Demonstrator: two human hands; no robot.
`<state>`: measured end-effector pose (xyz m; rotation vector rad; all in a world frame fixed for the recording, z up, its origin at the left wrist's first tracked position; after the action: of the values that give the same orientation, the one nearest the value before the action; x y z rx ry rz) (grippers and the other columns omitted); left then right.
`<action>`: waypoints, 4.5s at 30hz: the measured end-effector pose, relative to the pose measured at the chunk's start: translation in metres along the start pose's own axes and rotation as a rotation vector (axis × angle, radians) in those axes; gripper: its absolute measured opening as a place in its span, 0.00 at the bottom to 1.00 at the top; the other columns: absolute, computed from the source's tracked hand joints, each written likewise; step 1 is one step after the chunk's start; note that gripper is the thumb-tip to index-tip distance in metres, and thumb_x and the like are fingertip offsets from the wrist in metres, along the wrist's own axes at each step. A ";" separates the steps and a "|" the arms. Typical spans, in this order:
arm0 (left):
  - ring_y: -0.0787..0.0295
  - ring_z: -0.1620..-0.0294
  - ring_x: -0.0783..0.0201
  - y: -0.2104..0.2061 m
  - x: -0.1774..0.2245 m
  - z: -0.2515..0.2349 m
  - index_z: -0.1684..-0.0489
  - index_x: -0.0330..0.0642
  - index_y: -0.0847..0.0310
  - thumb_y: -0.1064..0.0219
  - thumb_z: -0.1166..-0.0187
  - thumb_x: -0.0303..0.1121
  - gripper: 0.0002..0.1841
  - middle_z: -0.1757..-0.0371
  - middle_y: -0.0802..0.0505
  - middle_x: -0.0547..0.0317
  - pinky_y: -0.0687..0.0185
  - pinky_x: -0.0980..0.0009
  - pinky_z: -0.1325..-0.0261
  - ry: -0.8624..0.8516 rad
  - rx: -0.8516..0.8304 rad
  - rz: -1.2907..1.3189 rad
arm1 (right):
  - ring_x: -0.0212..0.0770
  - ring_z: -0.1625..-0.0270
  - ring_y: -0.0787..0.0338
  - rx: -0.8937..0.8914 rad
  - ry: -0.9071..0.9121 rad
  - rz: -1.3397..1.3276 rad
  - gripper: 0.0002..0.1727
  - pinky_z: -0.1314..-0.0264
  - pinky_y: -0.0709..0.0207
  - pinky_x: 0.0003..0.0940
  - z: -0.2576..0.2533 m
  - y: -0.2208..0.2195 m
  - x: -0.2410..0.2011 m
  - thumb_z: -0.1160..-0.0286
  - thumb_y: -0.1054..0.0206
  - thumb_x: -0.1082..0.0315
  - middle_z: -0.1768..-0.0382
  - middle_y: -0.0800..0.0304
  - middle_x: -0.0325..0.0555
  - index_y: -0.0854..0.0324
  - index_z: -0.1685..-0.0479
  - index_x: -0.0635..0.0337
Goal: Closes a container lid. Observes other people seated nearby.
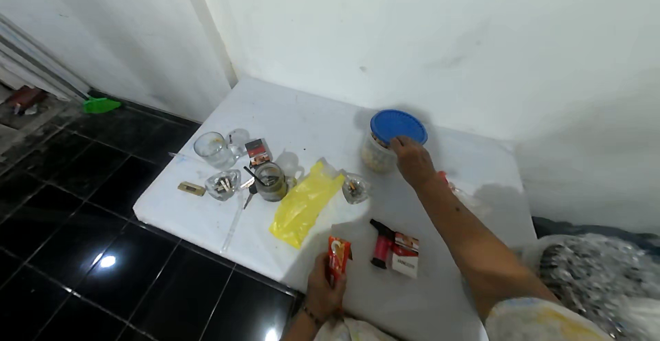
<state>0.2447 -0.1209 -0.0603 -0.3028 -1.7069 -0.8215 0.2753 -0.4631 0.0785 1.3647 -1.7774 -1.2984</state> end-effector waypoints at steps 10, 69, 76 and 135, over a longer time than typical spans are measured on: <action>0.06 0.62 0.56 0.000 0.000 -0.001 0.36 0.16 0.27 0.29 0.34 0.35 0.31 0.57 0.07 0.38 0.09 0.62 0.55 0.013 -0.007 0.013 | 0.72 0.42 0.10 -0.013 0.002 -0.046 0.12 0.40 0.18 0.64 0.001 0.004 -0.002 0.26 0.40 0.89 0.48 0.12 0.74 0.15 0.48 0.77; 0.06 0.63 0.57 -0.001 0.003 0.003 0.37 0.15 0.27 0.28 0.34 0.36 0.32 0.59 0.07 0.37 0.09 0.63 0.56 0.010 -0.003 -0.052 | 0.68 0.32 0.18 -0.300 -0.851 -0.514 0.15 0.29 0.32 0.67 -0.077 -0.036 0.134 0.22 0.27 0.67 0.39 0.15 0.73 0.12 0.45 0.70; 0.07 0.64 0.57 0.000 0.003 0.002 0.36 0.15 0.27 0.28 0.35 0.35 0.33 0.58 0.07 0.36 0.10 0.63 0.56 0.043 -0.014 -0.034 | 0.71 0.26 0.22 -0.324 -0.719 -0.365 0.15 0.24 0.36 0.67 -0.086 -0.019 0.110 0.20 0.31 0.70 0.35 0.16 0.74 0.13 0.40 0.71; 0.07 0.56 0.45 -0.003 0.004 0.002 0.32 0.15 0.29 0.28 0.35 0.33 0.34 0.52 0.09 0.30 0.11 0.51 0.49 0.055 -0.001 -0.091 | 0.72 0.25 0.21 -0.452 -0.073 -0.058 0.25 0.19 0.36 0.66 -0.089 0.171 0.084 0.14 0.35 0.67 0.26 0.21 0.72 0.25 0.22 0.69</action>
<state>0.2404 -0.1225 -0.0577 -0.2020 -1.6783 -0.8892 0.2526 -0.5700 0.2582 1.1284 -1.3791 -1.6751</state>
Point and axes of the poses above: each hand's wrist, its own z-axis away from the middle knuckle, its own y-axis out of the back of the hand, x = y × z, the point moved 6 cm from there along -z, towards the middle knuckle
